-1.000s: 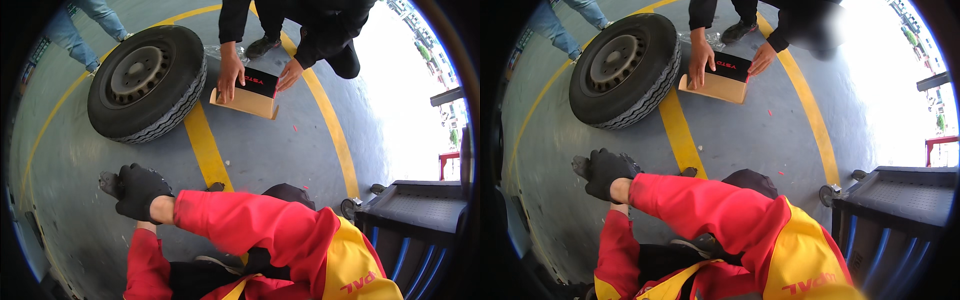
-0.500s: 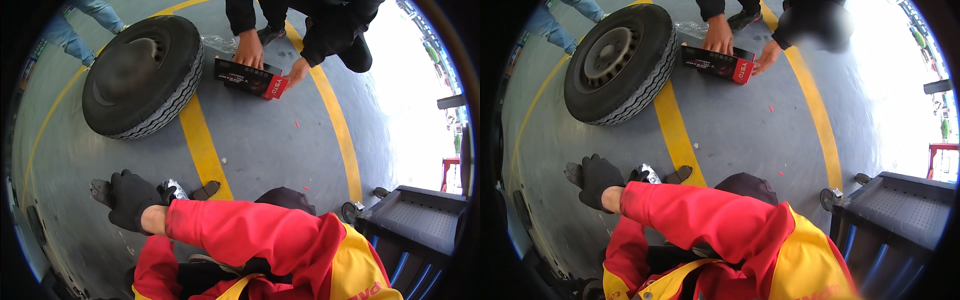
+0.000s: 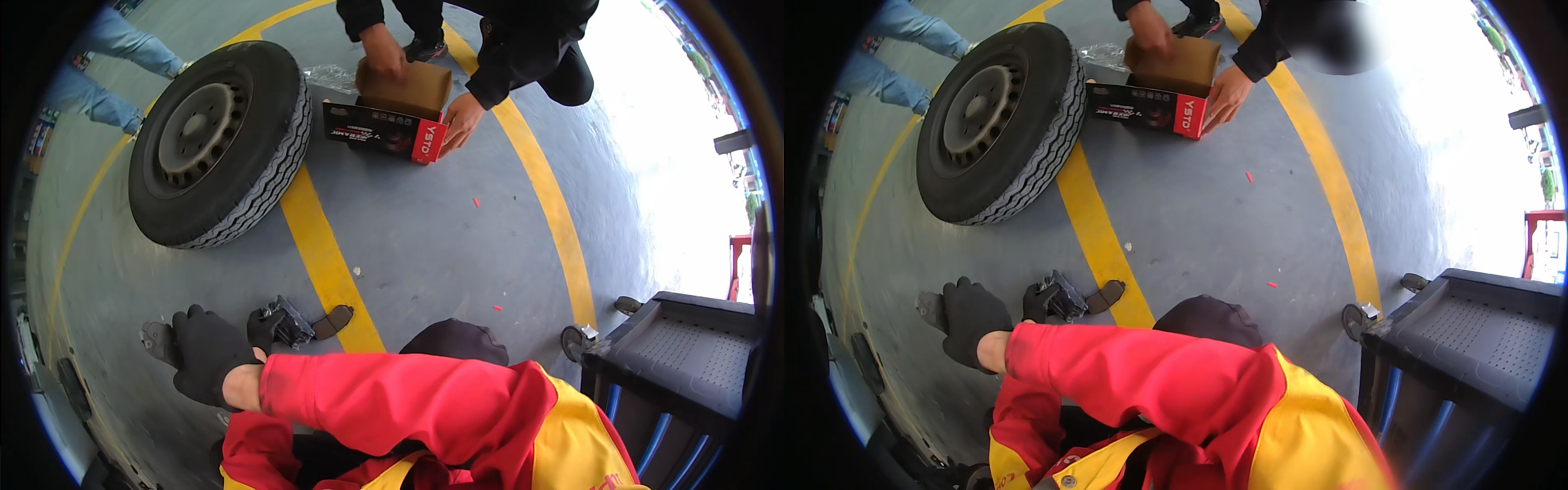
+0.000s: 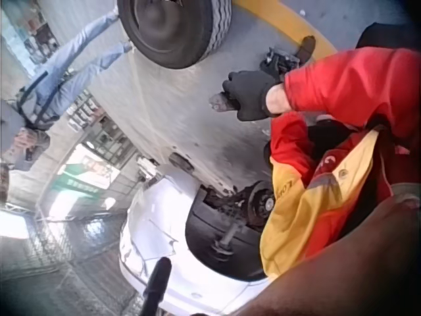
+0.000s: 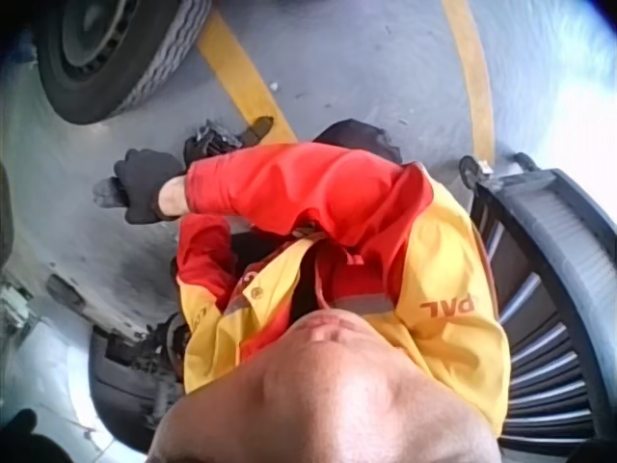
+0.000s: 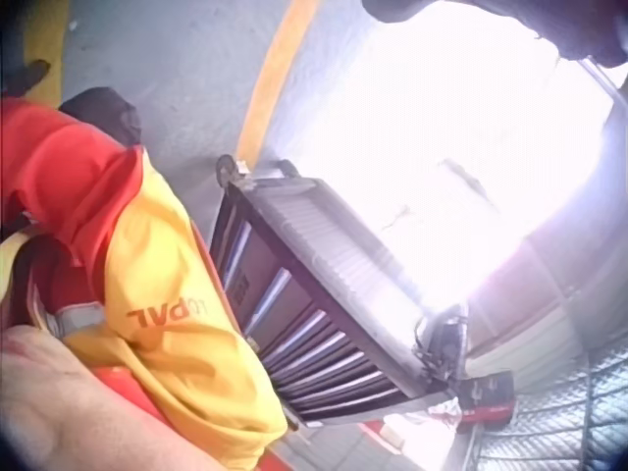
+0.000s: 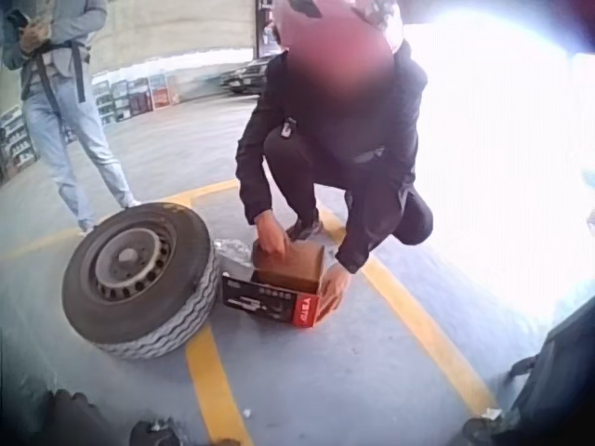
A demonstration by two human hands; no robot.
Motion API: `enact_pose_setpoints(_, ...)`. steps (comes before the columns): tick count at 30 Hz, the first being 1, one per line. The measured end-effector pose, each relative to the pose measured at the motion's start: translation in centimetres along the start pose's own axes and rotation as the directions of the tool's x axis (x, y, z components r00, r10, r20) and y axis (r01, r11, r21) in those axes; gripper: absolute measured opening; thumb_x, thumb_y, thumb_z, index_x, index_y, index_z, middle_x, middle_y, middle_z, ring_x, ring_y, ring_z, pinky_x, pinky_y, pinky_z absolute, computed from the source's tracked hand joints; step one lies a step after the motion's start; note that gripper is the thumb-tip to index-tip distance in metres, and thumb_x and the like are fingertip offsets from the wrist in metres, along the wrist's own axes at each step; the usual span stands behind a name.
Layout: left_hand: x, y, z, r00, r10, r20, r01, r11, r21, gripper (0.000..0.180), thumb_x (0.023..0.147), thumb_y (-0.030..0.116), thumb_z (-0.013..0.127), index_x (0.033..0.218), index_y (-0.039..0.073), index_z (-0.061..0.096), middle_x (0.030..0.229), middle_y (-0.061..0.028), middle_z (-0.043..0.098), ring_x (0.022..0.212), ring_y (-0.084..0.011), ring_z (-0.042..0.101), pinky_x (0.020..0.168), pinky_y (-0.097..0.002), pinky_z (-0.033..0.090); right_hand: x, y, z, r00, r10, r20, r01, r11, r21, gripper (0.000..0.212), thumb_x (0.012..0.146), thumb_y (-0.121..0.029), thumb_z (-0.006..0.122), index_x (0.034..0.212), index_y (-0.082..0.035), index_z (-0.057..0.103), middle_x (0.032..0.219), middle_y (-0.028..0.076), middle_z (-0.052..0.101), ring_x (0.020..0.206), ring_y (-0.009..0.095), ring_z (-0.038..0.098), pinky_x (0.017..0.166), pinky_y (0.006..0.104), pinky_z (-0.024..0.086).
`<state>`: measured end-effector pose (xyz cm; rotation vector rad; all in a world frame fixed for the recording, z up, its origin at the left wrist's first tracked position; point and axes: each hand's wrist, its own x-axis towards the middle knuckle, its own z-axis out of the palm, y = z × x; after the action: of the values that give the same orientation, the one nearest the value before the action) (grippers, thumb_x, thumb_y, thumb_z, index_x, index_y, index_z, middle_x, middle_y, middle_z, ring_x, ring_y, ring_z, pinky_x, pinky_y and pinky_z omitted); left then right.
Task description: The person opens a box of brake pads, removes the pads from plastic packaging, and compares them with old pads on the floor. The person handles the pads and packaging while sitting on the garage floor.
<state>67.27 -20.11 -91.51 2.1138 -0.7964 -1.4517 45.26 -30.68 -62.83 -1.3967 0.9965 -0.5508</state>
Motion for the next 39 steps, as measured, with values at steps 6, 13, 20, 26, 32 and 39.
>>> enact_pose_setpoints(6, 4.6, 6.1, 3.5, 0.990, -0.070, 0.122, -0.002, 0.861, 0.508, 0.095, 0.080, 0.049, 0.085, 0.153, 0.008, 0.040, 0.155, -0.0220, 0.047, 0.142, -0.0287, 0.048, 0.107, -0.0429, 0.050, -0.4, -1.7, 1.8, 0.989, -0.090, -0.120, 0.099, 0.993, 0.067, 0.040, 0.074, -0.010, 0.070, 0.110, 0.002, 0.058, 0.111, 0.024, 0.060, 0.106, 0.042, 0.062, 0.087, 0.0519, 0.053)
enact_pose_setpoints(13, 2.9, 4.9, 11.7, 0.926, 0.129, -0.356, 0.149, 0.739, 0.657, 0.104, 0.061, 0.033, 0.098, 0.148, 0.016, 0.044, 0.129, -0.0254, 0.052, 0.117, -0.0484, 0.061, 0.094, -0.0521, 0.056, 0.4, -1.4, 2.6, 0.985, -0.117, -0.125, 0.134, 0.982, 0.136, 0.039, 0.073, -0.009, 0.069, 0.109, 0.001, 0.059, 0.110, 0.023, 0.060, 0.103, 0.042, 0.062, 0.085, 0.0521, 0.053)
enact_pose_setpoints(20, 5.3, 0.0, 7.0, 0.923, 0.296, -0.244, -0.230, 0.936, 0.265, 0.085, 0.062, 0.010, 0.096, 0.136, 0.003, 0.056, 0.125, -0.0158, 0.064, 0.116, -0.0312, 0.062, 0.098, -0.0454, 0.054, 0.7, 0.5, 0.2, 0.988, -0.113, -0.105, 0.116, 0.993, 0.021, 0.041, 0.074, -0.012, 0.071, 0.112, 0.001, 0.060, 0.113, 0.023, 0.061, 0.105, 0.042, 0.063, 0.089, 0.0506, 0.054)
enact_pose_setpoints(26, 6.5, 1.6, 8.2, 0.895, 0.441, -0.065, -0.418, 0.881, 0.220, 0.082, 0.063, -0.004, 0.091, 0.136, 0.002, 0.056, 0.122, -0.0116, 0.066, 0.114, -0.0265, 0.062, 0.100, -0.0415, 0.052, 0.8, 0.3, -1.9, 0.973, -0.084, -0.214, 0.084, 0.996, -0.009, 0.037, 0.074, -0.010, 0.071, 0.108, 0.000, 0.061, 0.109, 0.023, 0.063, 0.104, 0.041, 0.063, 0.087, 0.0511, 0.053)
enact_pose_setpoints(32, 5.8, 6.8, 10.3, 0.873, 0.456, 0.174, -0.439, 0.889, -0.127, 0.078, 0.075, -0.001, 0.086, 0.144, 0.002, 0.051, 0.133, -0.0117, 0.062, 0.126, -0.0241, 0.057, 0.109, -0.0384, 0.046, 0.6, 0.7, -3.1, 0.947, -0.138, -0.292, 0.134, 0.990, -0.036, 0.038, 0.074, -0.012, 0.070, 0.109, 0.000, 0.061, 0.109, 0.024, 0.064, 0.105, 0.043, 0.062, 0.088, 0.0511, 0.053)
enact_pose_setpoints(39, 1.8, 14.5, 8.6, 0.831, 0.556, -0.014, -0.490, 0.721, -0.490, 0.076, 0.078, 0.003, 0.085, 0.146, 0.003, 0.051, 0.136, -0.0096, 0.060, 0.126, -0.0216, 0.058, 0.109, -0.0367, 0.048, 1.8, 2.3, -4.4, 0.878, -0.343, -0.333, 0.376, 0.926, 0.038, 0.070, 0.070, -0.011, 0.085, 0.134, -0.002, 0.058, 0.108, 0.015, 0.066, 0.100, 0.025, 0.067, 0.087, 0.0386, 0.056)
